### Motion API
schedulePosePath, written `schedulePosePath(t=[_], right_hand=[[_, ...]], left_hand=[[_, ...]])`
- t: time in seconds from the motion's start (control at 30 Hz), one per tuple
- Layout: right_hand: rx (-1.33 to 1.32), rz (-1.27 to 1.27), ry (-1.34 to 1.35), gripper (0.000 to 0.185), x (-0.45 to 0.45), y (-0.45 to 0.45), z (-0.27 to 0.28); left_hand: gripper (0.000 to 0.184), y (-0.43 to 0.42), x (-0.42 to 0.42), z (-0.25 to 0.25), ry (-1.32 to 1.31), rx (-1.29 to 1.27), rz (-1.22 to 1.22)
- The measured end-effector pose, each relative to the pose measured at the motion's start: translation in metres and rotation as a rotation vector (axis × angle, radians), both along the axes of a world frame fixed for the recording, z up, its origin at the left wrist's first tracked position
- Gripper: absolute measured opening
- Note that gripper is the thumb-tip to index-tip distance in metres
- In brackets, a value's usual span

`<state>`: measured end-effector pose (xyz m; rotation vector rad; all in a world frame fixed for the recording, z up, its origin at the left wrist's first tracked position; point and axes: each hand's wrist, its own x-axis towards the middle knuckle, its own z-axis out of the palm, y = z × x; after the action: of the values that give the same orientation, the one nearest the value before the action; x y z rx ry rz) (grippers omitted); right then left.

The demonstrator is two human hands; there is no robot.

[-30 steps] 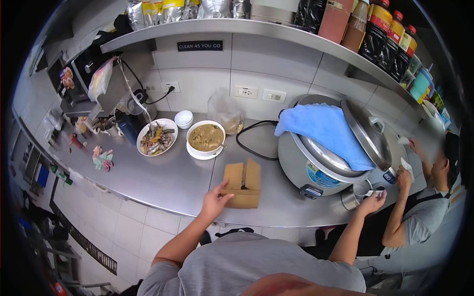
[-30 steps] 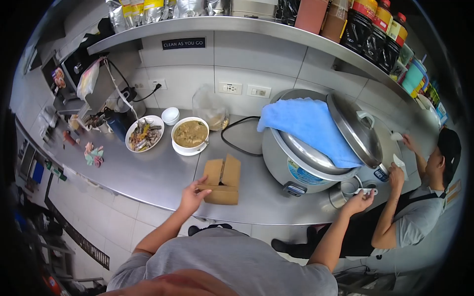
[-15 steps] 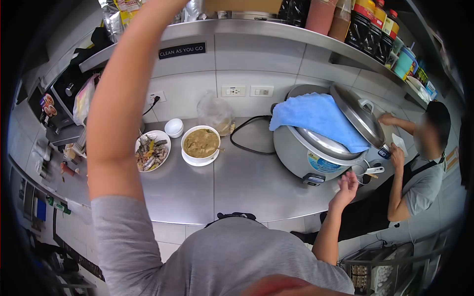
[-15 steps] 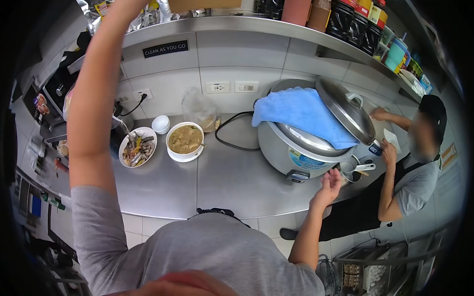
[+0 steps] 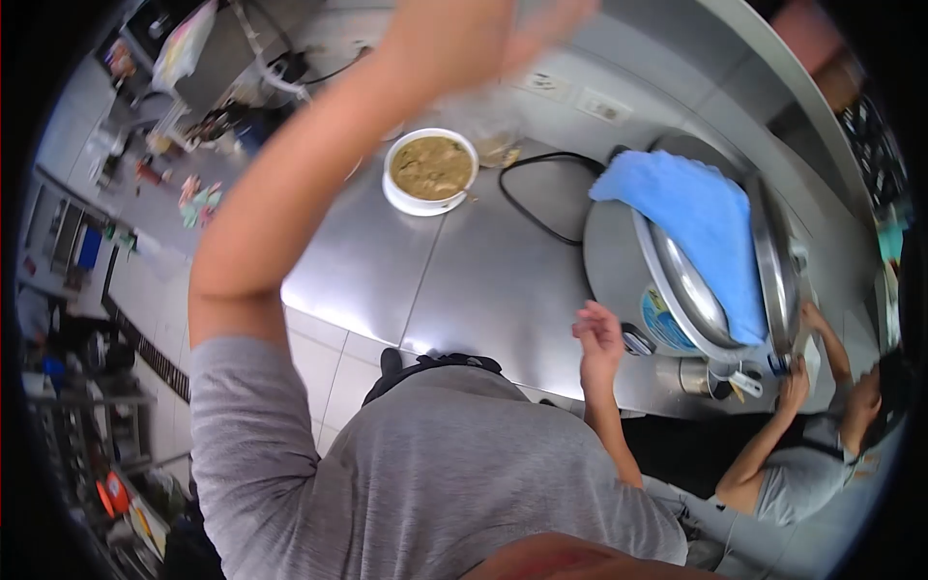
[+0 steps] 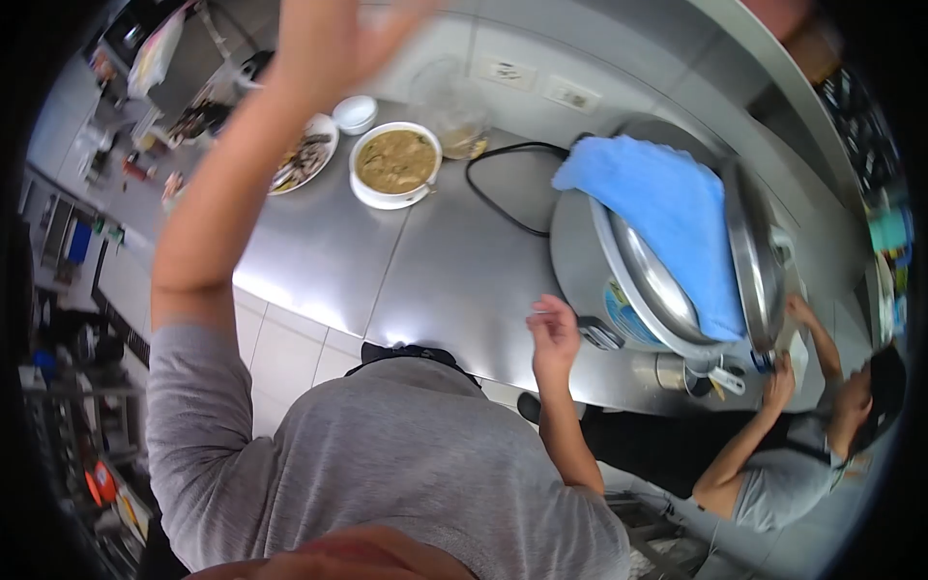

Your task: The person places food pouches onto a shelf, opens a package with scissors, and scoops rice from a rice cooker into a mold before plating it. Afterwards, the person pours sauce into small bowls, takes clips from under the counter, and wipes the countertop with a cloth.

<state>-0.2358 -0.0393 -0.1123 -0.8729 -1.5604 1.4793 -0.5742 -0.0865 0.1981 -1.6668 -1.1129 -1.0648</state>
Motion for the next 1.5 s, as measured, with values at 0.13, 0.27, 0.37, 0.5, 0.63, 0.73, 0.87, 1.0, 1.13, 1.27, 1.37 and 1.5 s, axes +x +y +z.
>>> schedulePosePath(t=[0.13, 0.27, 0.37, 0.5, 0.63, 0.73, 0.87, 1.0, 1.13, 1.27, 1.37, 1.5], right_hand=[[-0.002, 0.442, -0.366, 0.030, -0.068, -0.012, -0.038], [0.073, 0.750, -0.481, 0.026, -0.153, -0.062, -0.045], [0.089, 0.861, -0.497, 0.024, -0.225, -0.121, -0.048], [-0.101, 1.013, -0.402, 0.023, -0.333, -0.228, -0.069], [0.108, 1.321, -0.421, 0.029, -0.442, -0.347, -0.054], [0.289, 1.403, -0.434, 0.037, -0.500, -0.401, -0.044], [0.416, 1.243, -0.381, 0.048, -0.586, -0.425, -0.061], [0.635, 0.932, -0.471, 0.056, -0.687, -0.405, -0.083], [0.839, 0.633, -0.614, 0.062, -0.773, -0.414, -0.074], [0.809, 0.692, -0.926, 0.083, -0.843, -0.409, -0.103], [0.636, 0.822, -1.127, 0.076, -0.897, -0.397, -0.039], [0.907, 0.779, -1.119, 0.050, -0.954, -0.411, 0.047]], left_hand=[[0.042, -0.130, 0.001, -0.180, -0.067, -0.795, -0.026], [0.034, -0.296, 0.000, -0.307, -0.920, -1.034, 0.286], [0.030, -0.417, 0.013, -0.366, -1.358, -0.764, 0.605], [0.030, -0.535, 0.002, -0.370, -1.726, -0.491, 0.758], [0.029, -0.618, -0.052, -0.335, -1.637, -0.412, 0.869], [0.029, -0.661, -0.094, -0.312, -1.565, -0.353, 0.975], [0.027, -0.691, -0.135, -0.297, -1.623, -0.228, 0.920], [0.028, -0.724, -0.189, -0.339, -1.738, -0.328, 0.846], [0.035, -0.810, -0.254, -0.477, -1.888, -0.530, 1.022], [0.048, -0.935, -0.225, -0.600, -2.165, -0.960, 1.243], [0.049, -0.970, -0.228, -0.591, -2.492, -0.986, 1.242], [0.050, -0.990, -0.288, -0.577, -2.625, -0.895, 1.161]])
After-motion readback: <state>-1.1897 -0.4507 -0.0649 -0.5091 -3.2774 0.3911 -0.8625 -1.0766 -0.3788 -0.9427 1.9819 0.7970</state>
